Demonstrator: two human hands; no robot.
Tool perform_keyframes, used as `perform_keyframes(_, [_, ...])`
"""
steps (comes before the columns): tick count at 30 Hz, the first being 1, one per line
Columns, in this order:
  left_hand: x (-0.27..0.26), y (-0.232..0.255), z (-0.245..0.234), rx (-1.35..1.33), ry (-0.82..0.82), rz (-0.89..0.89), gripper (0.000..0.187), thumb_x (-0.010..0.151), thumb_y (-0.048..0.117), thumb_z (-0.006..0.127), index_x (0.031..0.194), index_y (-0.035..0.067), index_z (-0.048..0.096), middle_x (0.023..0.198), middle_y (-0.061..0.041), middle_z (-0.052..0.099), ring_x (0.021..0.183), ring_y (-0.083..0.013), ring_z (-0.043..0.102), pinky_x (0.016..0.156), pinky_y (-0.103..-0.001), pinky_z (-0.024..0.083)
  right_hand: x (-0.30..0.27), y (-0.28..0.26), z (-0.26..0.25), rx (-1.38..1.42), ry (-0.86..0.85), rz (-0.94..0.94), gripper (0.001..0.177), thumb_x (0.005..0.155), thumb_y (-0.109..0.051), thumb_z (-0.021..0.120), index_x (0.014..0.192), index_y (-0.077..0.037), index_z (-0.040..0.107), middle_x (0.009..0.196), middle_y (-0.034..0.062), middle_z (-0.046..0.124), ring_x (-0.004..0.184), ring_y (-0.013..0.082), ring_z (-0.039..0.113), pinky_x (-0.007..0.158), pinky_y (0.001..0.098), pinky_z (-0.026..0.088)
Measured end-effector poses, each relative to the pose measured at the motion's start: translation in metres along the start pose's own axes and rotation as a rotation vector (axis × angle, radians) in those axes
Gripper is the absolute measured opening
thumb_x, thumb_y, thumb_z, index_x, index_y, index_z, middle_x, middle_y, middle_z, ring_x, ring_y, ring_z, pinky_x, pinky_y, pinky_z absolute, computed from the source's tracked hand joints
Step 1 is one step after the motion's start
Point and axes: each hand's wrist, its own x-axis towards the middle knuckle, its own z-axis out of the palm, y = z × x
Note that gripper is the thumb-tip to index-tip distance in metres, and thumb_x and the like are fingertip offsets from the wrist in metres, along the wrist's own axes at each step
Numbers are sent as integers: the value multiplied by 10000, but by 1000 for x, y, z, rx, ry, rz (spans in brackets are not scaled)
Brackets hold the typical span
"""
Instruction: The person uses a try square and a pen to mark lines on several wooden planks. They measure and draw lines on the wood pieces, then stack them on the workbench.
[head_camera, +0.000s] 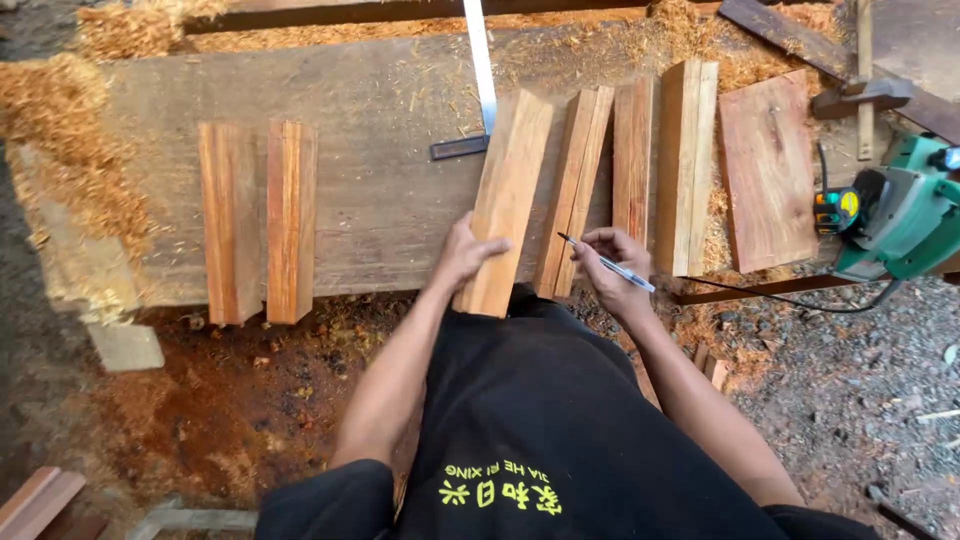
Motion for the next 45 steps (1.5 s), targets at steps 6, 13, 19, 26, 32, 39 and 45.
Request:
perform_keyframes(6, [-73, 77, -37, -302, -132, -63, 615, 567, 177, 958, 1097, 33, 682, 940, -140, 709, 905, -237, 664, 791, -373, 565, 19, -14, 25, 96, -126, -64, 136, 851, -18, 835, 933, 29, 737, 724, 124, 695, 663, 105, 642, 578, 239, 531])
perform_keyframes(13, [-99, 101, -56, -340, -195, -18, 539, 607, 108, 934, 1094, 94, 704, 914, -45, 708, 884, -168, 670, 772, -295, 584, 28, -45, 43, 26, -248, -253, 73, 844, -6, 817, 905, -7, 777, 719, 134, 705, 634, 150, 654, 601, 278, 533])
perform_keyframes(19, [-96, 88, -64, -333, -221, 15, 604, 608, 131, 968, 1144, 73, 696, 949, -77, 719, 917, -181, 660, 812, -328, 586, 25, -57, 49, -25, -249, -336, 36, 870, -12, 794, 882, 0, 762, 781, 162, 725, 660, 200, 680, 620, 304, 542])
perform_keyframes(26, [-96, 77, -74, -296, -178, 24, 685, 604, 146, 960, 1219, 47, 673, 1001, -111, 730, 951, -216, 672, 821, -343, 593, 16, -58, 57, -20, -320, -379, 107, 914, -54, 749, 935, 50, 740, 778, 230, 711, 631, 300, 680, 611, 393, 576])
perform_keyframes(32, [-120, 83, -57, 807, 412, 462, 592, 868, 51, 714, 1417, -55, 520, 1319, -307, 635, 1197, -451, 633, 969, -543, 574, 20, -88, 50, -60, -141, -198, 139, 948, -66, 761, 911, 30, 667, 702, 123, 655, 616, 157, 660, 546, 249, 535])
perform_keyframes(39, [-81, 32, -72, 1351, 762, 930, 387, 895, 78, 673, 1279, 113, 638, 1353, -131, 660, 1067, -400, 706, 941, -527, 571, 51, -107, 94, -167, -317, -54, 298, 957, -134, 755, 772, 46, 606, 587, 141, 617, 473, 156, 609, 395, 242, 476])
perform_keyframes(45, [-86, 24, -71, 1329, 785, 970, 300, 940, 149, 676, 1240, 144, 669, 1290, -94, 701, 1020, -373, 725, 882, -503, 602, 65, -73, 125, -316, -404, -42, 338, 963, -179, 729, 703, -1, 609, 518, 126, 583, 405, 162, 589, 383, 253, 449])
